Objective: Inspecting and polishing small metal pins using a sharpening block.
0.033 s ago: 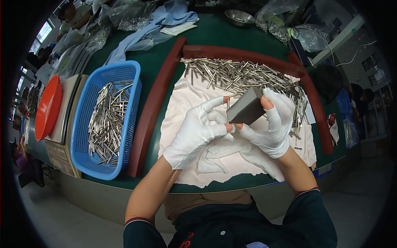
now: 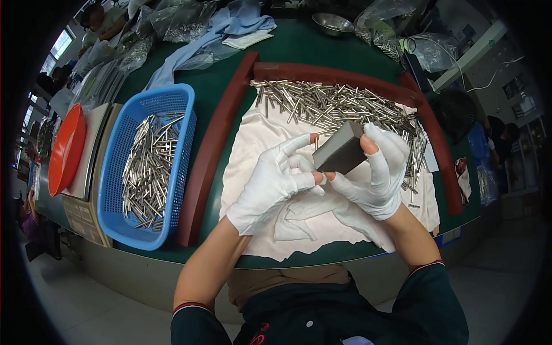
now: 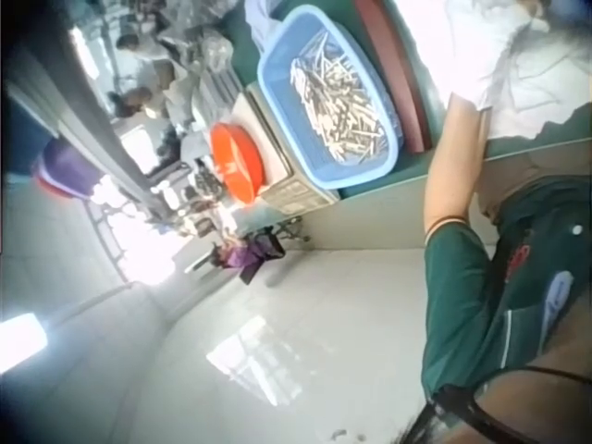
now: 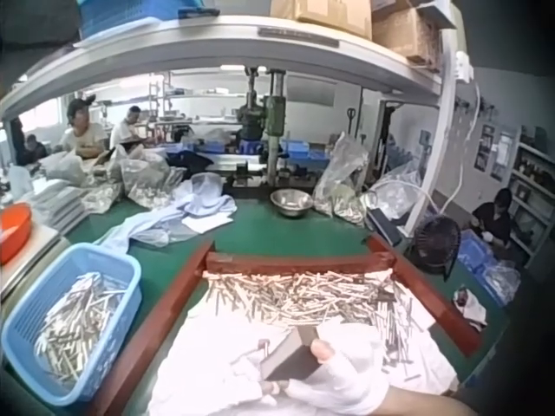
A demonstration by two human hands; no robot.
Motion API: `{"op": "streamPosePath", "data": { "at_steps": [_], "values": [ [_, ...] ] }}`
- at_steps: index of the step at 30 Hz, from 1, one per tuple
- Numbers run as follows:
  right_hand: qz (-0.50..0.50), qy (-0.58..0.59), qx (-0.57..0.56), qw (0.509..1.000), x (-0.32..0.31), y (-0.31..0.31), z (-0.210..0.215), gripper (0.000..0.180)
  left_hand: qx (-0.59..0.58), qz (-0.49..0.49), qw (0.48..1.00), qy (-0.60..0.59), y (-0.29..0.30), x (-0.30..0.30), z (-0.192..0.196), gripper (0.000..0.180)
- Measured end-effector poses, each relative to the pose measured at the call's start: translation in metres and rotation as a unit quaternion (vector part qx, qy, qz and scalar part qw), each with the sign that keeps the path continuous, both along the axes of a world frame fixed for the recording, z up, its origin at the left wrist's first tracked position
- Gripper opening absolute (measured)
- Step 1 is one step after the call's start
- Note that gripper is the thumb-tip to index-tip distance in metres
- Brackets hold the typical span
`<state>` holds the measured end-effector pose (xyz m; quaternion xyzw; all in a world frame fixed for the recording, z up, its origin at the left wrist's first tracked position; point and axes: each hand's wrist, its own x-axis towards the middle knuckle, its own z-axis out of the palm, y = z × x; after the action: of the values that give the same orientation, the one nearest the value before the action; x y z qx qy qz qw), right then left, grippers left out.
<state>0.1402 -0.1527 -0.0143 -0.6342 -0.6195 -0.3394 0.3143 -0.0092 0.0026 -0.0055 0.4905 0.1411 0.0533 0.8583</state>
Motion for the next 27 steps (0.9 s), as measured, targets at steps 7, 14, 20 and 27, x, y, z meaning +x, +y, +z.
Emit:
{"op": "streamPosePath", "data": {
  "at_steps": [7, 14, 20, 27],
  "values": [
    [0.010, -0.004, 0.021, 1.000, 0.003, 0.001, -0.004, 0.082, -0.031, 0.005, 0.999, -0.002, -0.002, 0.001, -0.002, 0.070],
    [-0.019, -0.017, 0.004, 1.000, 0.011, 0.000, 0.000, 0.079, -0.021, 0.016, 0.999, -0.025, 0.001, 0.001, 0.004, 0.070],
    [-0.016, 0.000, 0.027, 1.000, 0.010, 0.001, 0.002, 0.077, 0.006, 0.029, 0.999, -0.011, 0.000, 0.002, 0.005, 0.070],
    [0.020, -0.003, 0.021, 1.000, 0.004, 0.004, 0.002, 0.080, 0.021, 0.021, 0.999, -0.032, -0.004, 0.003, -0.001, 0.068]
  ]
}}
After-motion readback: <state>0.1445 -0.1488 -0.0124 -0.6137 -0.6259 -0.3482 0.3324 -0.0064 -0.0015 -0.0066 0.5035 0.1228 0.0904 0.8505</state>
